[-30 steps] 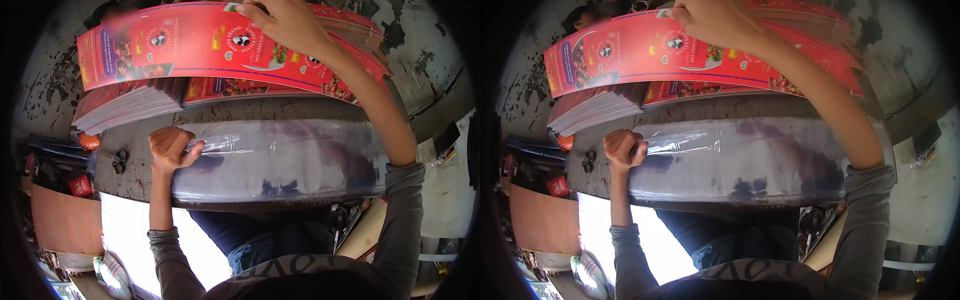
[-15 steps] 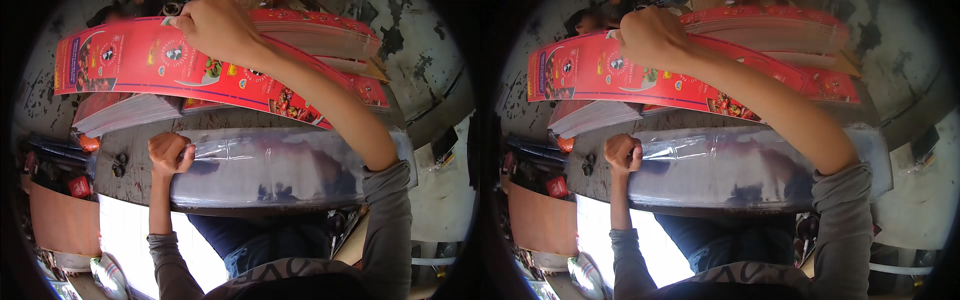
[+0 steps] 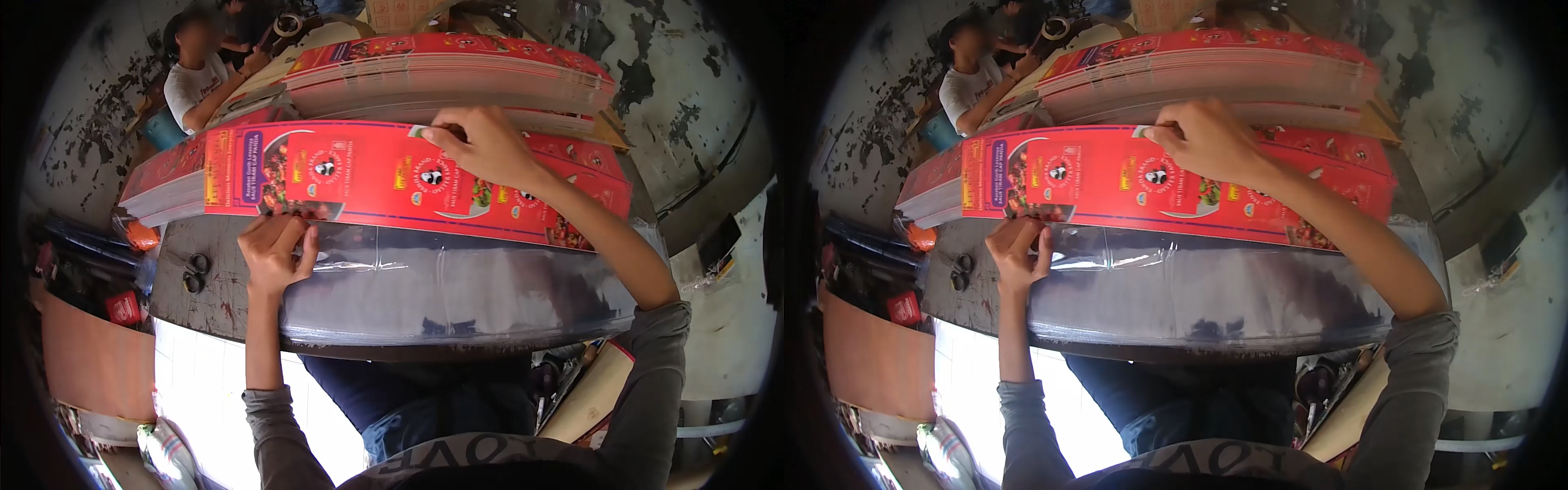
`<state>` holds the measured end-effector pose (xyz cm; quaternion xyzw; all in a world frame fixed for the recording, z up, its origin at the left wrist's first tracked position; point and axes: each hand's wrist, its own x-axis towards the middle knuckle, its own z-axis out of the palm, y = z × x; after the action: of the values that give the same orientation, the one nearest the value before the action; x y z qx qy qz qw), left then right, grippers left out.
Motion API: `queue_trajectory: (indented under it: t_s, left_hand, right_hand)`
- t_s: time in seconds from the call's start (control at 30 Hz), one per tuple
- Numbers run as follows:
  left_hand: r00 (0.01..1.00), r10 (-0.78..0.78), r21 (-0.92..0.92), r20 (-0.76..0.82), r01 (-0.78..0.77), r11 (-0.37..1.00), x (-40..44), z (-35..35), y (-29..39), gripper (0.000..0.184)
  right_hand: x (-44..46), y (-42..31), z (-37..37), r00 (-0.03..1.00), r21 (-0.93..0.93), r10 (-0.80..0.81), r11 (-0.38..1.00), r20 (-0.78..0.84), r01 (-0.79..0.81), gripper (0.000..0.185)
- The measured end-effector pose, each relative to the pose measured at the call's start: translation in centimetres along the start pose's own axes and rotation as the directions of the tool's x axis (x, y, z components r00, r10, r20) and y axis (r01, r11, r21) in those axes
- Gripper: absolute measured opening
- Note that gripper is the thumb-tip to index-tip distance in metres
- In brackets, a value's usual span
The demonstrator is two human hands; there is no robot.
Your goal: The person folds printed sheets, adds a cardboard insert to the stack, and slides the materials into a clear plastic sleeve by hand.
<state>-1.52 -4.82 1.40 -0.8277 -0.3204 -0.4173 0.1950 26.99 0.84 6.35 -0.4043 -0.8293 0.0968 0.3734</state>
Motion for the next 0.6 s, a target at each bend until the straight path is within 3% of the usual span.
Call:
queue_trajectory:
  t_s: [0.07, 0.13, 0.2, 0.27, 0.33, 0.4, 0.47, 0.5, 0.57, 0.6]
  left_hand:
    - [0.998, -0.063, 0.144, 0.032, 0.058, 0.988, 0.4, -0.2, 0.2, 0.019]
    - [0.992, -0.093, 0.173, 0.086, 0.077, 0.982, 0.2, -0.9, -0.3, 0.016]
    - [0.971, -0.194, 0.020, 0.140, 0.193, 0.981, 0.4, -1.6, -1.2, 0.013]
    - [0.962, -0.152, -0.010, 0.226, 0.158, 0.987, -0.4, -2.6, -2.2, 0.012]
    - [0.805, -0.447, -0.204, 0.390, 0.549, 0.811, -1.5, -3.0, -2.9, 0.013]
    - [0.800, -0.399, -0.185, 0.448, 0.520, 0.834, -2.3, -3.0, -3.9, 0.016]
    - [0.684, -0.459, -0.348, 0.568, 0.704, 0.619, -2.9, -3.0, -4.0, 0.022]
    - [0.670, -0.474, -0.334, 0.571, 0.717, 0.611, -2.9, -3.2, -3.7, 0.022]
    - [0.553, -0.539, -0.405, 0.635, 0.833, 0.378, -2.3, -3.0, -3.0, 0.029]
    - [0.539, -0.554, -0.396, 0.635, 0.842, 0.366, -2.3, -2.9, -3.0, 0.029]
  right_hand:
    - [-1.9, 1.2, -2.0, 0.997, -0.051, 0.056, 0.997, 0.059, -0.053, 0.022]
    - [-3.8, 2.9, -3.7, 0.993, -0.081, 0.075, 0.994, 0.086, -0.068, 0.021]
    - [-5.0, 4.2, -4.7, 0.994, -0.090, 0.085, 0.993, 0.068, -0.079, 0.019]
    - [-5.5, 4.7, -4.5, 0.999, -0.087, 0.029, 0.996, 0.036, -0.026, 0.021]
    - [-5.6, 4.5, -4.3, 1.000, -0.081, -0.023, 0.996, 0.013, 0.024, 0.022]
    - [-5.0, 3.6, -4.3, 0.982, -0.057, 0.190, 0.980, 0.011, -0.189, 0.025]
    - [-5.1, 3.8, -4.0, 0.990, -0.069, 0.140, 0.988, 0.005, -0.139, 0.027]
    - [-5.2, 4.1, -3.7, 0.996, -0.094, 0.093, 0.991, -0.002, -0.093, 0.028]
    - [-5.5, 4.7, -3.5, 0.999, -0.130, 0.052, 0.990, 0.010, -0.051, 0.028]
    - [-5.6, 5.0, -3.4, 1.000, -0.176, 0.017, 0.984, 0.003, -0.017, 0.028]
